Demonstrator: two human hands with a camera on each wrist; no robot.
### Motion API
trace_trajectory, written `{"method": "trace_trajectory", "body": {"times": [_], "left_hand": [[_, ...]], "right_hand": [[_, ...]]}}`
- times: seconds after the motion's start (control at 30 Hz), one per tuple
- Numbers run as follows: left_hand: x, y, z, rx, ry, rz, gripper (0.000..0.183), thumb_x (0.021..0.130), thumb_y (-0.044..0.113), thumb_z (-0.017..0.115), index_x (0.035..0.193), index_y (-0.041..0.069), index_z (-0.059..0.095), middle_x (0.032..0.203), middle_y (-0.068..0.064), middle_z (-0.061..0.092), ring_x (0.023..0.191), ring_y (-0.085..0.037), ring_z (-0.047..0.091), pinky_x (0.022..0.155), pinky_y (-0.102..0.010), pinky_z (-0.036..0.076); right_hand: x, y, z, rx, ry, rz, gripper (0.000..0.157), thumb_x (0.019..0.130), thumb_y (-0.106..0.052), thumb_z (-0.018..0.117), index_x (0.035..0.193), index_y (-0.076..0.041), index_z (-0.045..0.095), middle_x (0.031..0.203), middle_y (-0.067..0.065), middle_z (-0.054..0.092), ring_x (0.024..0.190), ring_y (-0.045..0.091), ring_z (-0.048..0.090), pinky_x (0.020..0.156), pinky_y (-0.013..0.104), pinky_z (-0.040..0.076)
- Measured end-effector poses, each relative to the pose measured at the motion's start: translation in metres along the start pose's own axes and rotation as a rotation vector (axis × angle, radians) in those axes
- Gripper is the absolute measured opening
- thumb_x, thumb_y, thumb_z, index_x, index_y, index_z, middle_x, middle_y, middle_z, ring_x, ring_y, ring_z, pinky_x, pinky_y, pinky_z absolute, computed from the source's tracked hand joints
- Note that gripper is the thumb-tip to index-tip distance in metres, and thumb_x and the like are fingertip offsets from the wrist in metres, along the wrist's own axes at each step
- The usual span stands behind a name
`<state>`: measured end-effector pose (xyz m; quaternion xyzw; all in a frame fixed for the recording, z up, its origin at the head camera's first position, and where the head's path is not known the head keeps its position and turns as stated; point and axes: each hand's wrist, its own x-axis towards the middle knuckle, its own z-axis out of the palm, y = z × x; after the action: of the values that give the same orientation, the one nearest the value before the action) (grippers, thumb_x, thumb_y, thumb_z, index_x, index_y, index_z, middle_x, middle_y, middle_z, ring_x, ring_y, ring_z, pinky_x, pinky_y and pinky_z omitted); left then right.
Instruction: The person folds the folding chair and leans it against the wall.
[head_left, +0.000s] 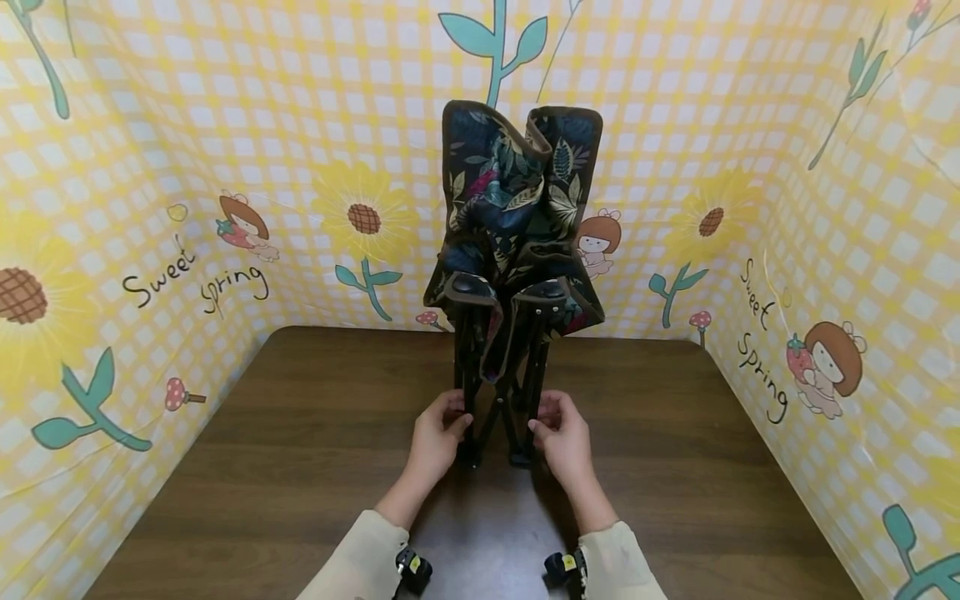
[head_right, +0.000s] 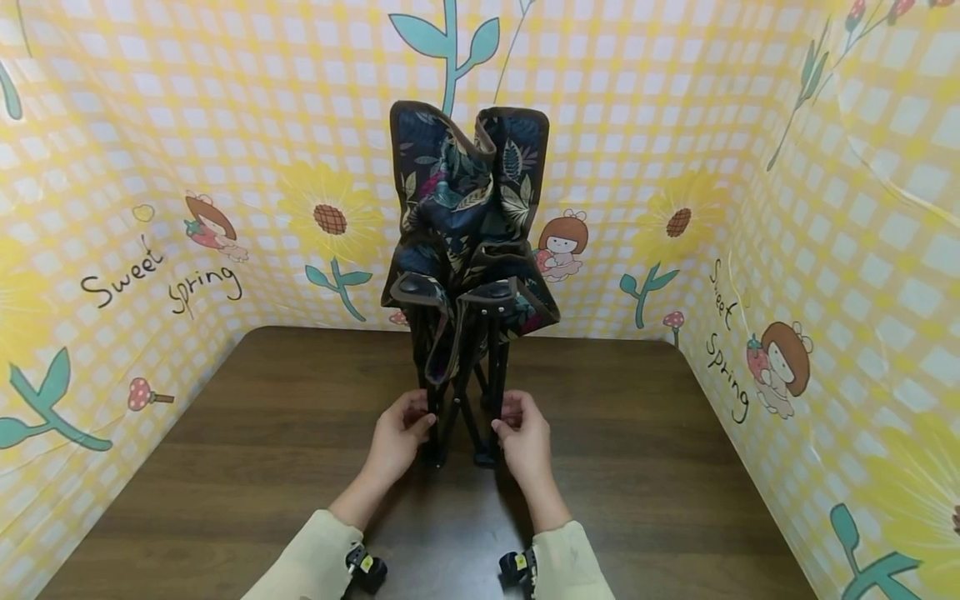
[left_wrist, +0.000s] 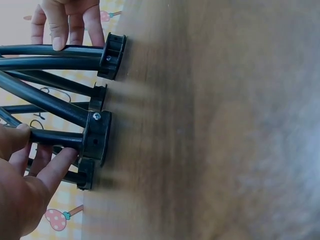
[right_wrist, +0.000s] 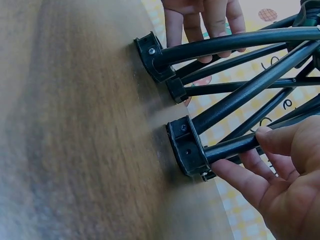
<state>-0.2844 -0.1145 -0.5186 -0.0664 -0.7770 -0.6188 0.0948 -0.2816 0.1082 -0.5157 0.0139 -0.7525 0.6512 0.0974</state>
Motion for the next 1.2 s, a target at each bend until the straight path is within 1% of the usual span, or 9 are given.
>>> {"method": "trace_trajectory", "body": {"times": [0.13, 0.23, 0.37, 0.5, 0.67, 0.9, 1.1, 1.2], "left_hand": [[0.004, -0.004, 0.0, 0.016, -0.001, 0.018, 0.034, 0.096, -0.002, 0.068, 0.129, 0.004, 0.064, 0.111, -0.015, 0.069, 0.097, -0.025, 0.068, 0.067, -0.027, 0.059], [0.007, -0.005, 0.0, 0.029, -0.001, 0.026, 0.034, 0.096, -0.002, 0.068, 0.13, 0.005, 0.064, 0.111, -0.013, 0.069, 0.098, -0.025, 0.067, 0.067, -0.027, 0.059], [0.01, -0.004, 0.0, 0.043, -0.001, 0.029, 0.035, 0.096, -0.001, 0.068, 0.13, 0.006, 0.063, 0.112, -0.012, 0.069, 0.098, -0.025, 0.067, 0.067, -0.027, 0.059], [0.015, -0.006, 0.002, 0.081, 0.015, 0.039, 0.033, 0.097, 0.0, 0.067, 0.129, 0.006, 0.063, 0.11, -0.012, 0.069, 0.094, -0.023, 0.067, 0.066, -0.027, 0.058], [0.019, -0.009, 0.004, 0.114, 0.033, 0.063, 0.032, 0.097, 0.0, 0.067, 0.129, 0.006, 0.064, 0.108, -0.012, 0.07, 0.09, -0.021, 0.066, 0.066, -0.027, 0.057], [0.024, -0.013, 0.005, 0.137, 0.046, 0.096, 0.033, 0.096, -0.001, 0.068, 0.129, 0.005, 0.064, 0.107, -0.014, 0.069, 0.085, -0.022, 0.066, 0.064, -0.027, 0.057], [0.029, -0.012, 0.005, 0.202, 0.049, 0.131, 0.036, 0.096, 0.001, 0.07, 0.131, 0.005, 0.063, 0.106, -0.013, 0.07, 0.094, -0.024, 0.066, 0.076, -0.033, 0.056], [0.032, -0.013, 0.005, 0.215, 0.051, 0.137, 0.036, 0.095, 0.001, 0.071, 0.13, 0.004, 0.063, 0.104, -0.012, 0.071, 0.095, -0.024, 0.066, 0.079, -0.036, 0.054]], "right_hand": [[0.003, 0.001, 0.0, -0.006, -0.005, -0.019, 0.044, 0.086, 0.013, 0.072, 0.123, -0.007, 0.061, 0.104, 0.018, 0.066, 0.084, 0.021, 0.066, 0.064, 0.039, 0.063], [0.007, 0.002, 0.0, -0.006, -0.012, -0.021, 0.044, 0.086, 0.013, 0.072, 0.123, -0.007, 0.06, 0.103, 0.02, 0.066, 0.083, 0.021, 0.066, 0.065, 0.04, 0.063], [0.012, 0.004, 0.0, -0.014, -0.021, -0.028, 0.044, 0.087, 0.012, 0.072, 0.124, -0.008, 0.06, 0.104, 0.02, 0.064, 0.084, 0.022, 0.066, 0.066, 0.041, 0.063], [0.016, 0.005, 0.001, -0.027, -0.032, -0.046, 0.045, 0.088, 0.012, 0.072, 0.126, -0.008, 0.058, 0.105, 0.021, 0.062, 0.086, 0.024, 0.065, 0.065, 0.041, 0.063], [0.021, 0.006, 0.004, -0.059, -0.023, -0.07, 0.048, 0.088, 0.013, 0.071, 0.128, -0.009, 0.057, 0.105, 0.02, 0.061, 0.087, 0.026, 0.066, 0.062, 0.036, 0.062], [0.027, 0.011, 0.009, -0.09, 0.005, -0.107, 0.049, 0.087, 0.013, 0.072, 0.128, -0.009, 0.057, 0.102, 0.017, 0.063, 0.083, 0.023, 0.065, 0.057, 0.029, 0.059], [0.033, 0.013, 0.01, -0.081, 0.005, -0.123, 0.048, 0.088, 0.013, 0.07, 0.128, -0.01, 0.058, 0.103, 0.018, 0.063, 0.083, 0.024, 0.063, 0.058, 0.029, 0.058], [0.035, 0.013, 0.01, -0.076, 0.003, -0.126, 0.048, 0.088, 0.013, 0.07, 0.128, -0.009, 0.058, 0.104, 0.019, 0.062, 0.083, 0.025, 0.063, 0.058, 0.029, 0.057]]}}
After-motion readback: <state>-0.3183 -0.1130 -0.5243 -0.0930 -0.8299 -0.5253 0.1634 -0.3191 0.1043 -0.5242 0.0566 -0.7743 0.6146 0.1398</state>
